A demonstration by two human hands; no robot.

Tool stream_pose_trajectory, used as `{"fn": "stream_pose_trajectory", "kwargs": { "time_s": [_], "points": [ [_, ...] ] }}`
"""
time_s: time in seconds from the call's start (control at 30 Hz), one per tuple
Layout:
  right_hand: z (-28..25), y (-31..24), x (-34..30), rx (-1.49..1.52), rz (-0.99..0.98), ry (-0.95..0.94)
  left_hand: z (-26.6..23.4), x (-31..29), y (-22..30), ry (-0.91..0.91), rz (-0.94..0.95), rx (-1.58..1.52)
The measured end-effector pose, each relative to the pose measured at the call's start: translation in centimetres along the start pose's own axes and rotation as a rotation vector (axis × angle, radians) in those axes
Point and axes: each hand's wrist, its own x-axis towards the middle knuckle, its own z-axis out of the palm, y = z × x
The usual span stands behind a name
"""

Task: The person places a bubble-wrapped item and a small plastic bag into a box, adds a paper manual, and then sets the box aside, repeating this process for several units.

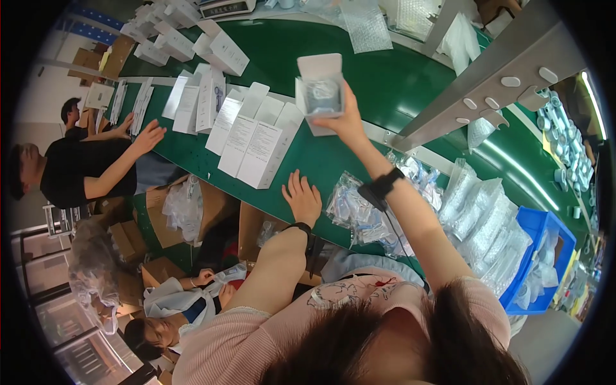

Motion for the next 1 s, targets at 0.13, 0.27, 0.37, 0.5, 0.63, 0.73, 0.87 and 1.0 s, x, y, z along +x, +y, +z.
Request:
{"fn": "stream_pose_trajectory", "kwargs": {
  "time_s": [0.13,0.27,0.37,0.5,0.63,0.73,0.87,1.0],
  "points": [
    [2.2,1.2,1.7,-0.217,-0.058,0.016,0.0,0.5,0.3,-0.001,0.009,-0.004],
    [2.5,1.4,1.1,-0.124,-0.066,0.029,0.1,0.0,0.3,-0.009,-0.002,-0.006],
    [3.3,1.3,1.3,-0.213,-0.067,0.053,0.0,0.3,-0.1,-0.005,-0.005,0.015],
    [3.7,1.0,0.9,-0.271,-0.081,0.098,-0.1,0.2,0.0,0.001,-0.007,0.021],
    [3.5,1.1,0.7,-0.301,-0.070,0.075,0.0,0.1,0.1,0.011,-0.004,0.022],
    [3.1,1.0,0.6,-0.279,-0.030,0.065,0.0,0.0,0.3,0.014,0.002,0.028],
    [2.3,0.6,-0.8,-0.237,-0.004,0.068,-0.1,0.1,0.9,0.018,0.012,0.014],
    [-1.7,-1.5,-5.3,-0.414,0.105,-0.239,-0.1,0.2,0.7,0.017,0.014,-0.007]
  ]
}}
